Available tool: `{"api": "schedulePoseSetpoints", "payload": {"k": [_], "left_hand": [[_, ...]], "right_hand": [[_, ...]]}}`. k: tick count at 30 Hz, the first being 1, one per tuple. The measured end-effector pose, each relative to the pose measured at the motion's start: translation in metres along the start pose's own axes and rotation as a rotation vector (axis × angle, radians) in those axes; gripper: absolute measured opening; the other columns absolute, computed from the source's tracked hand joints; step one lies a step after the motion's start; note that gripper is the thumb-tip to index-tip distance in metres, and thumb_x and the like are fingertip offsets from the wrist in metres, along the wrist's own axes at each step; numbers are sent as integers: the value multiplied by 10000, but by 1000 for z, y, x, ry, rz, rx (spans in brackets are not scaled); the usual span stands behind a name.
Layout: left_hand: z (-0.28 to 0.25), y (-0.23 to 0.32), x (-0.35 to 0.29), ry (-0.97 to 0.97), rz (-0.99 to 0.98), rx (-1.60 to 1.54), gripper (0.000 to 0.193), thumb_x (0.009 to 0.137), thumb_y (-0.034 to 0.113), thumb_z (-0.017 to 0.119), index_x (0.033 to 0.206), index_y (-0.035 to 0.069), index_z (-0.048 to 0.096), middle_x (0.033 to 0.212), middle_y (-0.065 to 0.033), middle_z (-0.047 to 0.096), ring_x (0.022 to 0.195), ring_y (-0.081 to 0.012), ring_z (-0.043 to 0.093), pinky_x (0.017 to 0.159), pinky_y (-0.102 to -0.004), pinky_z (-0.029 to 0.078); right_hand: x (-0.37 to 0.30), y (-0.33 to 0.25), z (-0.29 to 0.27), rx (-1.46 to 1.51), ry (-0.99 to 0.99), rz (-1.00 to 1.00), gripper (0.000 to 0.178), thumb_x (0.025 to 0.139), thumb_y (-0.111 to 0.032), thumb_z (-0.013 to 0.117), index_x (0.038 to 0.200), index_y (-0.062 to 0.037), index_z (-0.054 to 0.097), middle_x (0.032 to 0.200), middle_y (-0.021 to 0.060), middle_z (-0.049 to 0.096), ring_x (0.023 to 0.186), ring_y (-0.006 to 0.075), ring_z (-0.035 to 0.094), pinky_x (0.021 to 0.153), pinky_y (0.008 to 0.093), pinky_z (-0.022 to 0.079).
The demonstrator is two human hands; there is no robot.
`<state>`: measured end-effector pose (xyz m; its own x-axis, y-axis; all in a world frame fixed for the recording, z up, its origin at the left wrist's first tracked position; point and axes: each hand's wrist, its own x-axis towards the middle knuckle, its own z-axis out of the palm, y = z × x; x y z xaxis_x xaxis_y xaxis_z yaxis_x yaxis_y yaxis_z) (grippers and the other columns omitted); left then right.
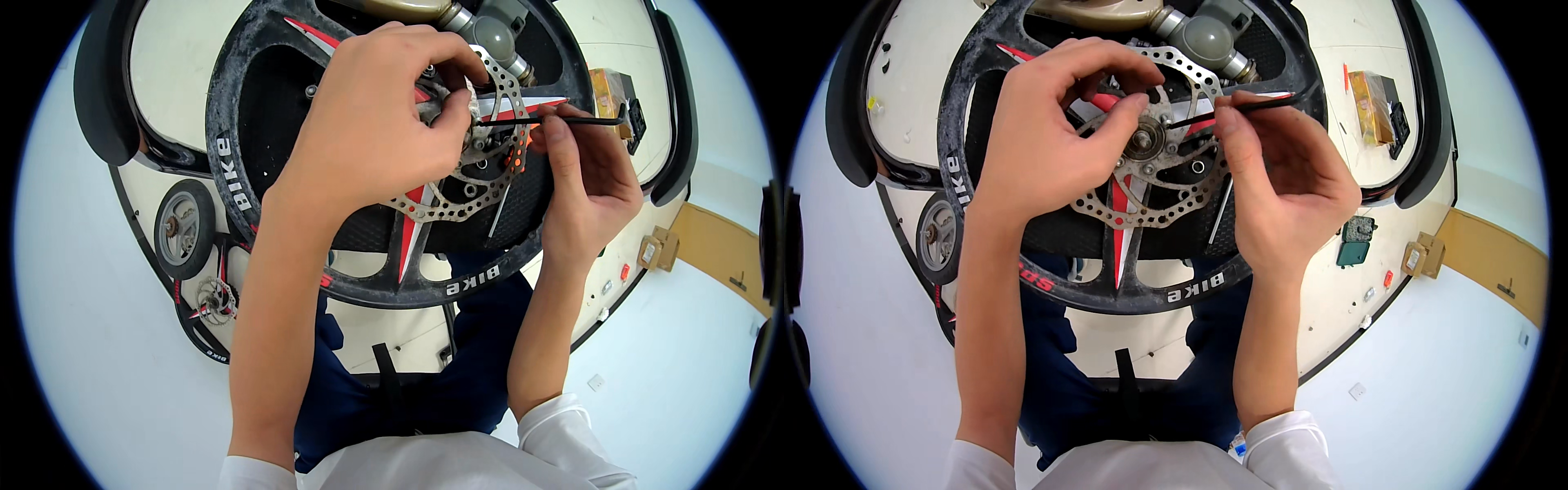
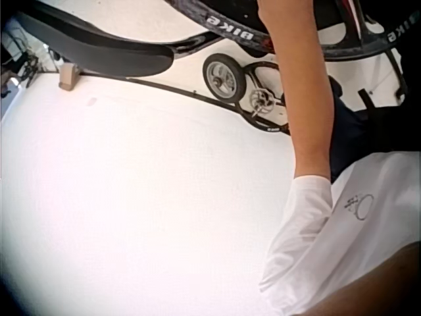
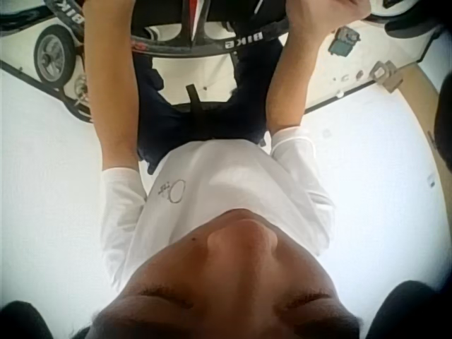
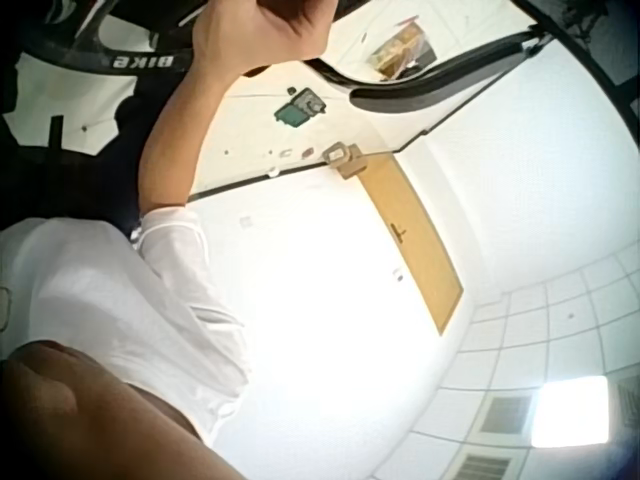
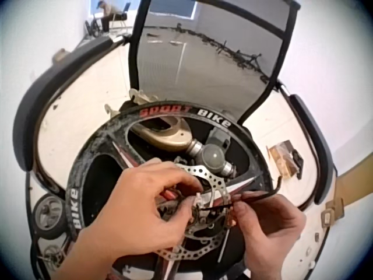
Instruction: The person assembles a bicycle wheel by attaching a brake disc to the hub, mounting the tire, and tightening bolts with an Allen key. The person handles the wheel, brake disc, tire, and tools while seated on a chair in a workshop.
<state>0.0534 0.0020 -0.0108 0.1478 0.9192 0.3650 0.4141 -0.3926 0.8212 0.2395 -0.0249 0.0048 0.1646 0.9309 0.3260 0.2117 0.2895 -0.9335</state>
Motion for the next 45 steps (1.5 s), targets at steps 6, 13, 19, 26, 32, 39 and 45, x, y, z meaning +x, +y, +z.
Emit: {"api": "schedulePoseSetpoints", "payload": {"k": [6, 13, 19, 26, 32, 39, 45], "left_hand": [[-5, 4, 1, 4, -75, -96, 252, 801, -37, 663, 1040, 34, 705, 838, -22, 666, 763, -62, 579, 700, -206, 456], [-3, 0, 0, 9, -39, -92, 242, 800, -33, 663, 1030, 29, 705, 835, -30, 671, 755, -70, 584, 702, -208, 459], [-4, 1, 1, 7, -38, -85, 234, 798, -26, 661, 1022, 25, 705, 828, -35, 673, 749, -69, 587, 694, -209, 459], [-4, 0, 1, 14, -45, -109, 227, 791, -22, 661, 1009, 21, 707, 820, -35, 673, 730, -69, 585, 680, -210, 458], [-5, -1, 0, 2, -14, -66, 218, 787, -13, 661, 997, 21, 711, 842, -55, 693, 754, -101, 634, 709, -225, 494], [-8, 1, 1, -19, 23, -7, 199, 773, 12, 669, 961, 41, 728, 883, -67, 694, 768, -151, 632, 707, -258, 500], [-6, 1, -2, -41, 57, 66, 187, 740, 20, 642, 903, 28, 733, 850, -58, 646, 775, -201, 576, 667, -292, 471]], "right_hand": [[1, 0, 1, 35, -24, 7, 143, 838, 94, 704, 979, 86, 683, 943, 134, 732, 845, 150, 701, 770, 246, 560], [-1, 1, 2, 61, -33, -25, 154, 843, 107, 690, 994, 84, 676, 954, 148, 731, 845, 152, 702, 773, 249, 562], [-2, 1, 1, 6, -75, -57, 156, 871, 83, 670, 1027, 84, 666, 971, 176, 721, 855, 199, 713, 798, 302, 584], [-2, 1, 7, 8, -61, -103, 173, 829, 115, 695, 999, 99, 673, 946, 155, 724, 855, 174, 704, 781, 271, 568], [-5, -1, 9, -114, -82, -219, 205, 786, 144, 720, 981, 100, 677, 920, 141, 722, 819, 164, 699, 754, 261, 567], [-4, -3, 11, -197, -72, -234, 207, 774, 138, 739, 967, 95, 679, 908, 132, 722, 777, 151, 693, 723, 248, 564], [-3, -3, 13, -194, -65, -303, 204, 771, 139, 741, 960, 96, 677, 904, 137, 723, 775, 150, 695, 717, 252, 563]]}}
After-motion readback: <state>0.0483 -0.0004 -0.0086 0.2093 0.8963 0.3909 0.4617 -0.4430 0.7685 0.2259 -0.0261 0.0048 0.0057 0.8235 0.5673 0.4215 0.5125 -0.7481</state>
